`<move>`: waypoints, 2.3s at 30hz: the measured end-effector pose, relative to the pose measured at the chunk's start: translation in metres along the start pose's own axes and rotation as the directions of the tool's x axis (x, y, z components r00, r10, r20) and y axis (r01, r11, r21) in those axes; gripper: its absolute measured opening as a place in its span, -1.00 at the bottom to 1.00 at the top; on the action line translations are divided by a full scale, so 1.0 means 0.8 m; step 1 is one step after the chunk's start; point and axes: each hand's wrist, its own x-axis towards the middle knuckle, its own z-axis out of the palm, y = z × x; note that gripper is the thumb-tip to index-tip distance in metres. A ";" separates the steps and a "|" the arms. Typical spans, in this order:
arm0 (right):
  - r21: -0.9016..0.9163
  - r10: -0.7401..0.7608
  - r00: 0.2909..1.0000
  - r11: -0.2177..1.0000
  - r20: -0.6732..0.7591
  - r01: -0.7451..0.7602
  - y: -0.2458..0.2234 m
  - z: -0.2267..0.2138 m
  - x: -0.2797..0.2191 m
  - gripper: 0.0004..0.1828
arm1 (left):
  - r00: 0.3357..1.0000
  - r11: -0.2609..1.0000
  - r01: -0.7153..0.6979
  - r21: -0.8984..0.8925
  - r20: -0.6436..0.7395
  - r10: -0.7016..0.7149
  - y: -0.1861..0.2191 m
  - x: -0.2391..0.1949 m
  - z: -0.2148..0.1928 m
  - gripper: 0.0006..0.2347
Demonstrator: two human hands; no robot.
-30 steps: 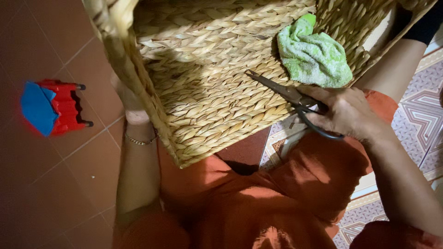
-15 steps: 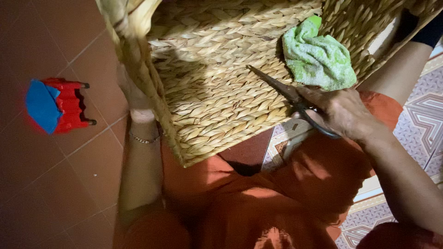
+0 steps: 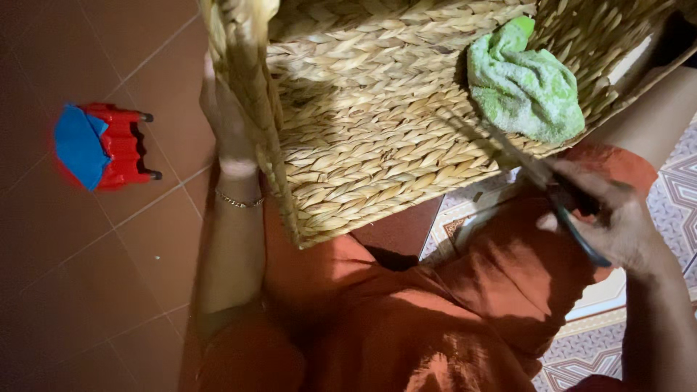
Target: The person wipes the exterior and interior surfaces of a woven basket using a green cloth. They rotate the basket to access different sides and trim loose fibers with scissors.
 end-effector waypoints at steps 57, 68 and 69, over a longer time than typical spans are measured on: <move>-0.422 -0.309 0.935 0.835 0.174 0.354 -0.147 0.055 0.099 -0.27 | 0.995 0.896 -0.019 0.443 -0.081 0.061 0.025 -0.005 0.008 -0.47; -0.436 -0.269 0.941 0.836 0.206 0.334 -0.147 0.061 0.103 -0.31 | 0.992 0.919 -0.020 0.394 -0.103 0.066 0.019 -0.003 0.005 -0.43; -0.466 -0.223 0.949 0.831 0.221 0.304 -0.146 0.062 0.103 -0.32 | 0.993 0.916 -0.025 0.401 -0.092 0.068 0.019 -0.003 0.005 -0.42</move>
